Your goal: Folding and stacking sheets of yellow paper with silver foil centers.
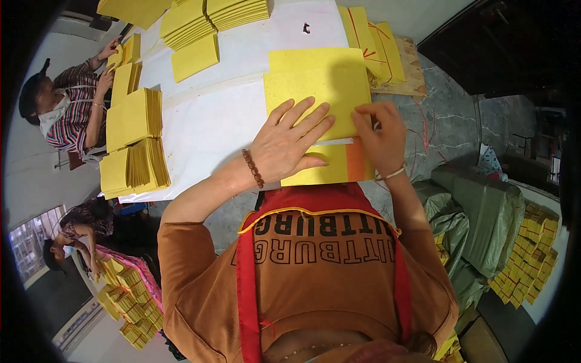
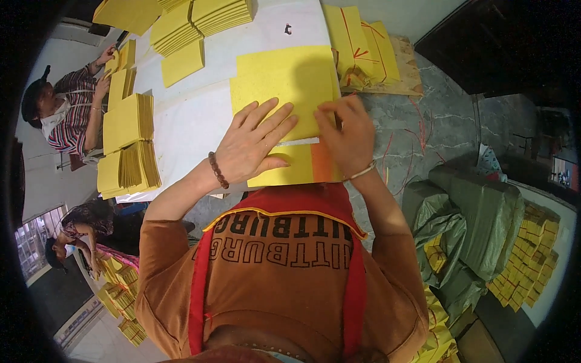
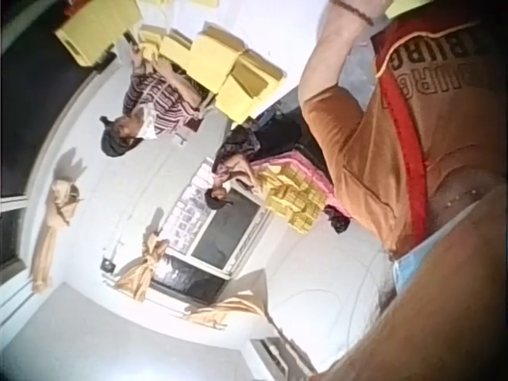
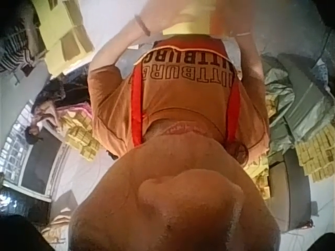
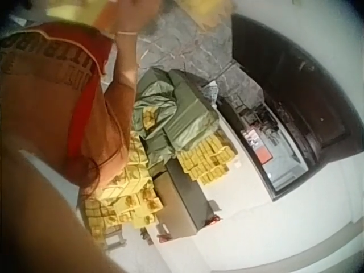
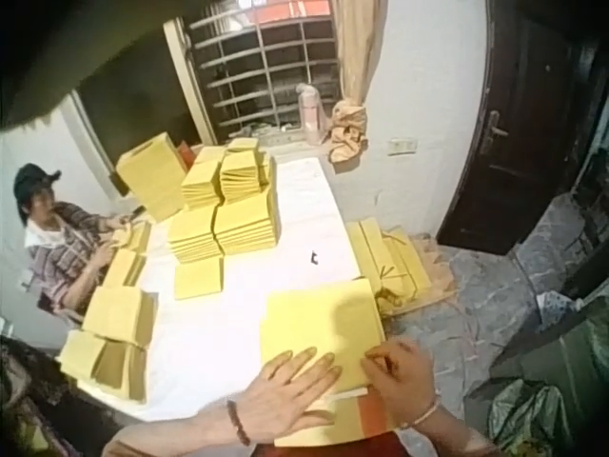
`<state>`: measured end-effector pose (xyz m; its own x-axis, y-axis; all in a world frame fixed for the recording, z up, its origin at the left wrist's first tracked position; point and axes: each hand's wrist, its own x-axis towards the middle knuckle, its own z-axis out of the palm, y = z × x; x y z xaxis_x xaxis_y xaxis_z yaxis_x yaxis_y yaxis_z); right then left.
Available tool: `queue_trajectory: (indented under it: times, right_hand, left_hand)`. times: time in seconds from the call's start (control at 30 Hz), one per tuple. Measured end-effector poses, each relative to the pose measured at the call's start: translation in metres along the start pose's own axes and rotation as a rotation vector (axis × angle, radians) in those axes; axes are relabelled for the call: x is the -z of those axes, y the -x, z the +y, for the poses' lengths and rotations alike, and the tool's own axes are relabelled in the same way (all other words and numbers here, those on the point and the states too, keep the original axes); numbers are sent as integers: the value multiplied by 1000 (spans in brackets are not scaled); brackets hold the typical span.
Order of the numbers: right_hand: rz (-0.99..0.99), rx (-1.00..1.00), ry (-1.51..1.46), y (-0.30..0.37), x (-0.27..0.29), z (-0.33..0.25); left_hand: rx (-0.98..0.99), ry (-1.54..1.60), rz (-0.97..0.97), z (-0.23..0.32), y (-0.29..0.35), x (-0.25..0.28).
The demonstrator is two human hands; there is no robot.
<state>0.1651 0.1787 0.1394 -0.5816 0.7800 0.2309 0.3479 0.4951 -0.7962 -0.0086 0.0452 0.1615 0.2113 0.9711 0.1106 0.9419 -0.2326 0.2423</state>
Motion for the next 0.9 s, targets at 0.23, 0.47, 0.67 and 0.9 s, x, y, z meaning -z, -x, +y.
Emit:
queue_trajectory:
  times: [0.23, 0.47, 0.67, 0.9]
  right_hand:
    - [-489, 445, 468, 31, 14, -14]
    - [-555, 442, 401, 23, 20, -12]
    - [-343, -79, -678, 13, 17, 26]
    - [-306, 130, -434, 9, 4, -6]
  left_hand:
    - [4, 53, -30, -5, 6, -3]
    - [7, 10, 152, -8, 2, -9]
    - [59, -416, 174, 9, -17, -8]
    - [237, 571, 498, -123, 9, 69]
